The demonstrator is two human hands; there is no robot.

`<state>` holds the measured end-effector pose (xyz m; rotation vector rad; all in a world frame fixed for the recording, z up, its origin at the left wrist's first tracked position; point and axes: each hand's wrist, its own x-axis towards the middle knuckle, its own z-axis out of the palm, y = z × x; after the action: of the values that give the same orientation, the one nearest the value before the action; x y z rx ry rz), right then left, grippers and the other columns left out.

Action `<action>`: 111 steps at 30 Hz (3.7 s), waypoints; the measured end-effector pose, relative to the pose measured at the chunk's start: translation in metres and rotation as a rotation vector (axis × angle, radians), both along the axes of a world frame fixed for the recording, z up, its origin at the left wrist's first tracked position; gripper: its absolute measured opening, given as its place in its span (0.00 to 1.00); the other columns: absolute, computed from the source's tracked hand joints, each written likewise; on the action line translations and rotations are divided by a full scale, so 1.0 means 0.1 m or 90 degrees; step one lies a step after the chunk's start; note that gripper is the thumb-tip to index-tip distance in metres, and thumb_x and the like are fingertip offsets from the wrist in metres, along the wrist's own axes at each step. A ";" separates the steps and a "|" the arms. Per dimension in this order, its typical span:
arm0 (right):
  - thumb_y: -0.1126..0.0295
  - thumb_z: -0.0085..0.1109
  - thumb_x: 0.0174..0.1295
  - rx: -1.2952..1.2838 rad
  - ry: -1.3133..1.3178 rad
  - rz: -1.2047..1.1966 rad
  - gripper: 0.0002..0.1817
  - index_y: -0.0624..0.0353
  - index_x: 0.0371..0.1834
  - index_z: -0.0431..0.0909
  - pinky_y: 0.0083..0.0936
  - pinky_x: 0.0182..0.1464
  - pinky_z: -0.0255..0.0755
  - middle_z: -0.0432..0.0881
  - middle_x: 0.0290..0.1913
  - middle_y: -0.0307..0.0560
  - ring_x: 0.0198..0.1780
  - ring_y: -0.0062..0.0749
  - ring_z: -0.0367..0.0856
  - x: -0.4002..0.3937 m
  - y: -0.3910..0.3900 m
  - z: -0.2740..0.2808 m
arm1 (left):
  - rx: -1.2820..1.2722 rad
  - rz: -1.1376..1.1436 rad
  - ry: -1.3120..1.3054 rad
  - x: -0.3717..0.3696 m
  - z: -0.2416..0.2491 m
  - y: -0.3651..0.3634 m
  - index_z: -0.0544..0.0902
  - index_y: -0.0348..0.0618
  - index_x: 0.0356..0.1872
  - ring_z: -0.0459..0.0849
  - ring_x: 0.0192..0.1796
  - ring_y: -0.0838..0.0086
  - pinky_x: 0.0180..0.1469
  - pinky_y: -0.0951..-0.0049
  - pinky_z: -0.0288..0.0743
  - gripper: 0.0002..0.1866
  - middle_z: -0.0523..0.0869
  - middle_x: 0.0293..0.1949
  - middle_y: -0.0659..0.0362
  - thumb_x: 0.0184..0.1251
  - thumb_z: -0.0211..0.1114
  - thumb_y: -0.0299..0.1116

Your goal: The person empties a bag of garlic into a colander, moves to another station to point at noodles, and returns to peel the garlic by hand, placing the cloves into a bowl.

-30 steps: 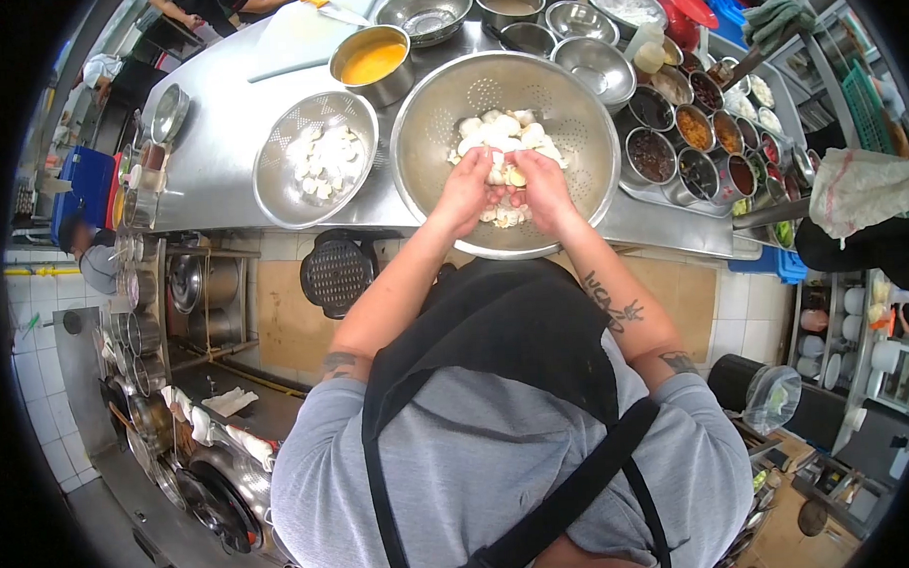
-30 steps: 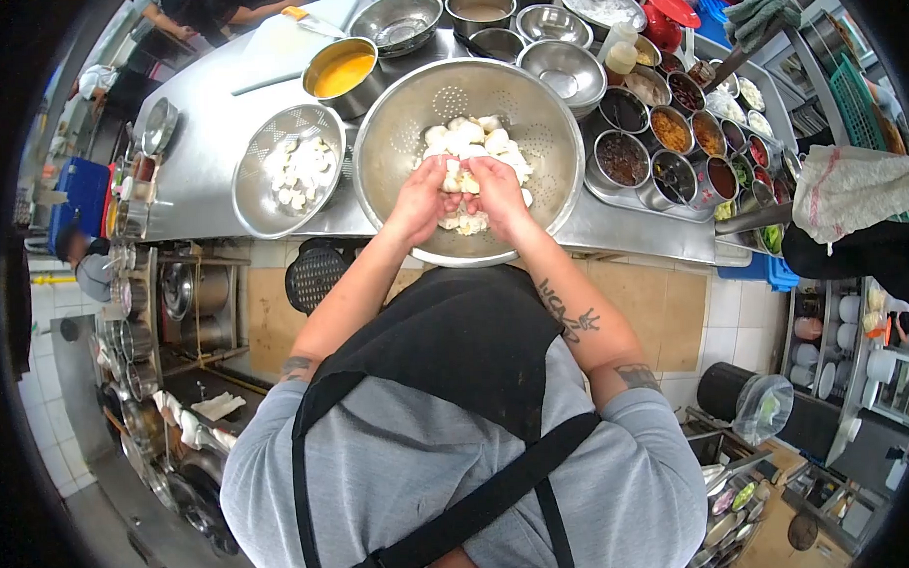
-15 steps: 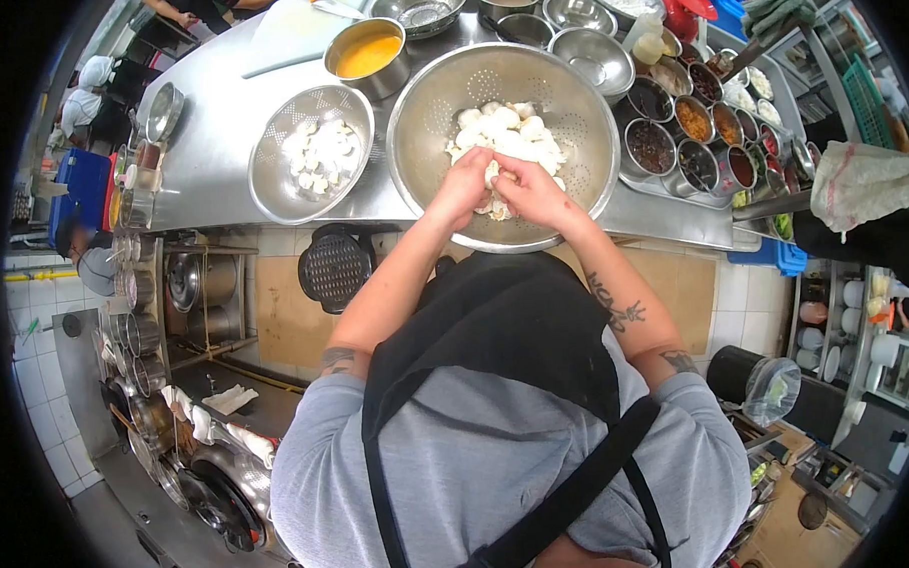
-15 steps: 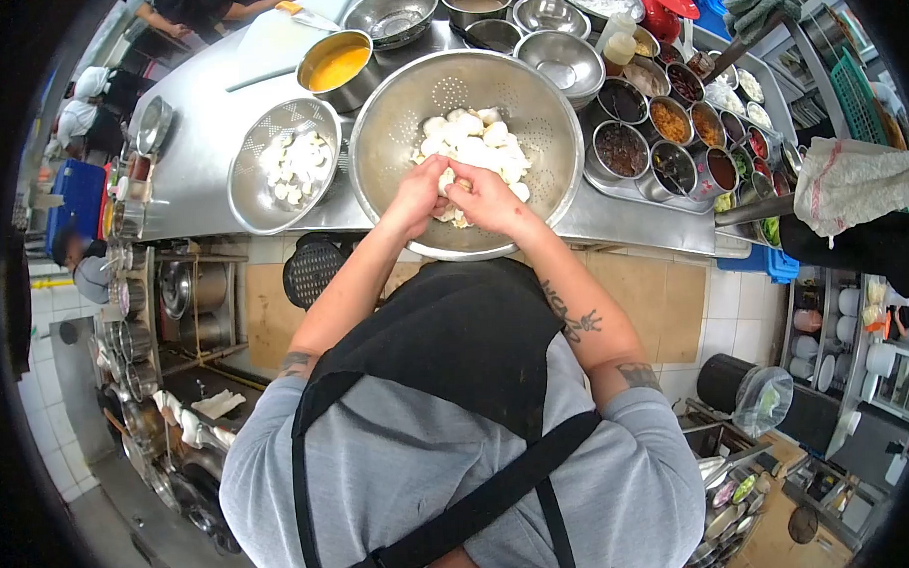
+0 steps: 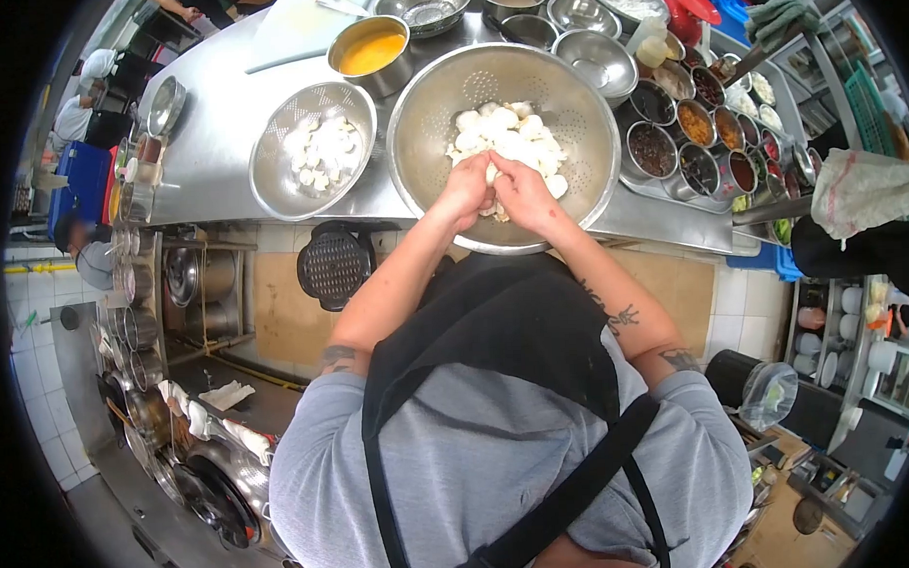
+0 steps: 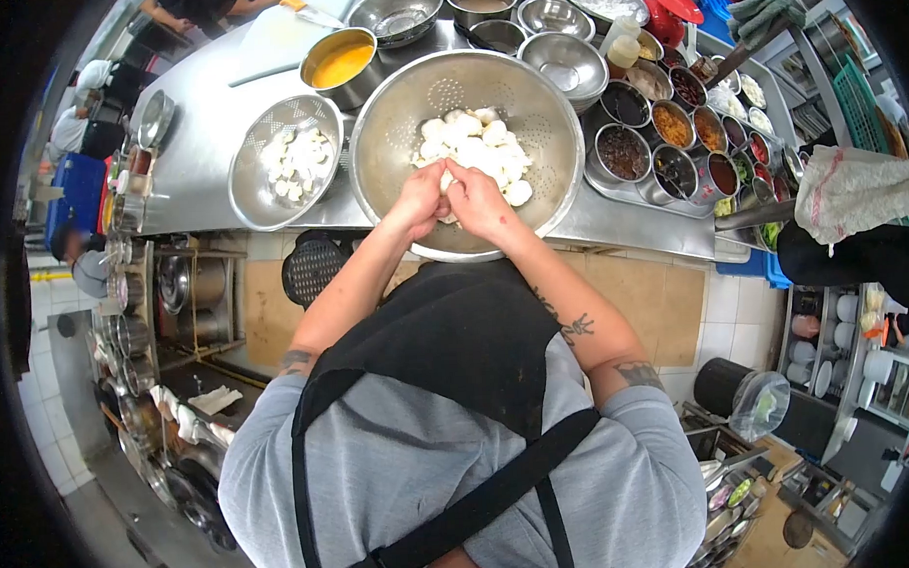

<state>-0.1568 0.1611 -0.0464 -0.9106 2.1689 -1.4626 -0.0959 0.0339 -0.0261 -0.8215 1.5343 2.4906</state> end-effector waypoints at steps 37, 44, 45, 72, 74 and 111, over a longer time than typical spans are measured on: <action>0.66 0.50 0.65 -0.026 0.071 0.017 0.23 0.71 0.58 0.74 0.42 0.50 0.76 0.83 0.45 0.70 0.44 0.58 0.84 0.06 0.06 0.23 | -0.202 -0.071 -0.040 -0.03 0.05 0.01 0.74 0.32 0.49 0.79 0.39 0.73 0.41 0.69 0.75 0.20 0.81 0.38 0.54 0.78 0.48 0.44; 0.67 0.49 0.66 0.047 0.032 -0.001 0.19 0.71 0.52 0.77 0.45 0.50 0.76 0.83 0.42 0.70 0.46 0.62 0.83 0.09 0.06 0.31 | -0.249 -0.022 0.051 -0.03 -0.17 0.02 0.73 0.46 0.43 0.66 0.20 0.84 0.19 0.78 0.58 0.13 0.72 0.24 0.66 0.79 0.48 0.44; 0.68 0.49 0.66 0.036 0.027 -0.014 0.18 0.71 0.52 0.77 0.45 0.50 0.76 0.83 0.42 0.70 0.46 0.62 0.83 0.11 0.04 0.31 | -0.240 -0.017 0.050 -0.02 -0.08 0.04 0.73 0.44 0.44 0.69 0.24 0.81 0.25 0.76 0.61 0.14 0.74 0.27 0.63 0.79 0.46 0.43; 0.68 0.50 0.70 -0.419 -0.875 -0.091 0.11 0.61 0.50 0.75 0.18 0.27 0.66 0.80 0.36 0.47 0.29 0.26 0.74 -0.28 0.11 0.40 | 0.226 0.170 0.027 0.05 -0.06 -0.13 0.74 0.49 0.48 0.67 0.23 0.80 0.25 0.77 0.61 0.14 0.76 0.31 0.62 0.79 0.47 0.46; 0.61 0.43 0.75 -0.446 -0.875 -0.074 0.16 0.63 0.50 0.74 0.30 0.40 0.77 0.81 0.41 0.52 0.41 0.38 0.81 -0.31 -0.03 0.43 | 0.211 0.214 0.042 0.05 -0.13 -0.14 0.75 0.47 0.49 0.74 0.33 0.75 0.35 0.73 0.68 0.16 0.78 0.39 0.59 0.80 0.45 0.46; 0.67 0.63 0.67 -0.051 -0.168 -0.019 0.12 0.64 0.47 0.83 0.16 0.32 0.71 0.84 0.33 0.36 0.30 0.14 0.76 -0.31 0.12 0.24 | 0.139 0.060 0.074 0.04 0.01 -0.04 0.73 0.46 0.42 0.79 0.30 0.80 0.32 0.79 0.74 0.14 0.80 0.34 0.63 0.75 0.61 0.47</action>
<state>-0.1877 0.1730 -0.0229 -0.6692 1.9525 -1.5952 -0.0921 0.0295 -0.0249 -0.7430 1.2496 2.7553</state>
